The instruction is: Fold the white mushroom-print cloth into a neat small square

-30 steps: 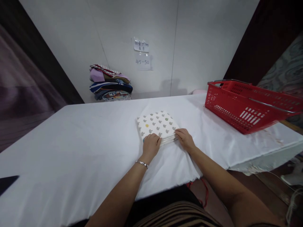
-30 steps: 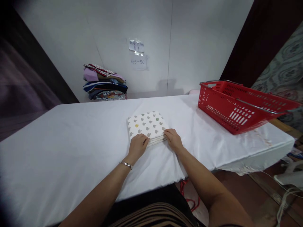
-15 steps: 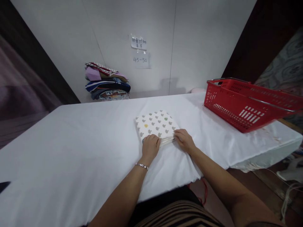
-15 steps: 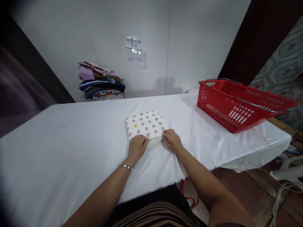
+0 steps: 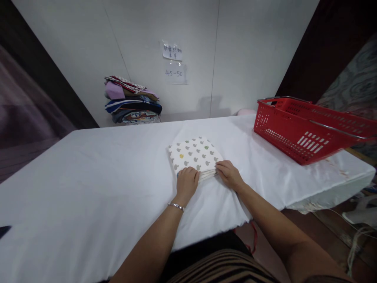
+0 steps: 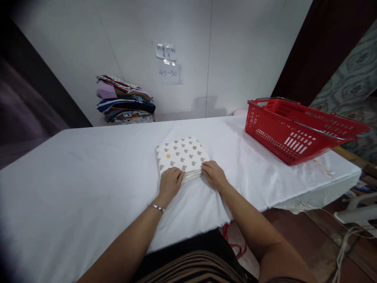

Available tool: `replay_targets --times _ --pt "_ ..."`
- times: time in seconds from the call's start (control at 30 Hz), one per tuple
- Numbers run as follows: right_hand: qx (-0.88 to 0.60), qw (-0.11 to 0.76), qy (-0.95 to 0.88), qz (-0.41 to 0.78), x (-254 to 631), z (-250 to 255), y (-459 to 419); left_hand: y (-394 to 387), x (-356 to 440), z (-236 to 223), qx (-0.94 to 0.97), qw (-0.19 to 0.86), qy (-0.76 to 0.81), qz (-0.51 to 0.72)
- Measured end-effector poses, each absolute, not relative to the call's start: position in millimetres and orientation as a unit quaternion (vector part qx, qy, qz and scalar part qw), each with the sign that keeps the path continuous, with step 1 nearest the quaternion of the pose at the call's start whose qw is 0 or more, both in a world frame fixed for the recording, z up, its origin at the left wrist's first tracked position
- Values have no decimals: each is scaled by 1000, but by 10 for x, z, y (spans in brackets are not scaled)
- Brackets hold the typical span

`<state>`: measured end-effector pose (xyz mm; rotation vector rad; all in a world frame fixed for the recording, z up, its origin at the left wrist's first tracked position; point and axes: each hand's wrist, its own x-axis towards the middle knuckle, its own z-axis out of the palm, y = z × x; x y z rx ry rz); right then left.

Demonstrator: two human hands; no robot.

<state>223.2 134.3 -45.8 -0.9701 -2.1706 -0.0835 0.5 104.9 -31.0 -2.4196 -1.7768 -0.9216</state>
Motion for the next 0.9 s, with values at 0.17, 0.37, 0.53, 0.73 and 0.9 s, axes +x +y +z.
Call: replay_targets --times 0.17,0.37,0.53,0.73,0.9 --pt "-369 368 -853 -34 2237 -457 1346 1043 7 -303 -770 2 -568 -292" --pt "-382 348 -855 -49 2216 -460 1357 1042 10 -300 -769 0 -568 -293" --pt "-393 349 -848 -72 2191 -478 1378 1038 12 -300 -771 1 -567 -290" --pt "-391 359 -845 -70 2195 -504 1399 998 -4 -311 -796 -1 -525 -303" --pt "-390 370 -841 -55 2202 -471 1369 991 1 -309 -803 -2 -527 -278"
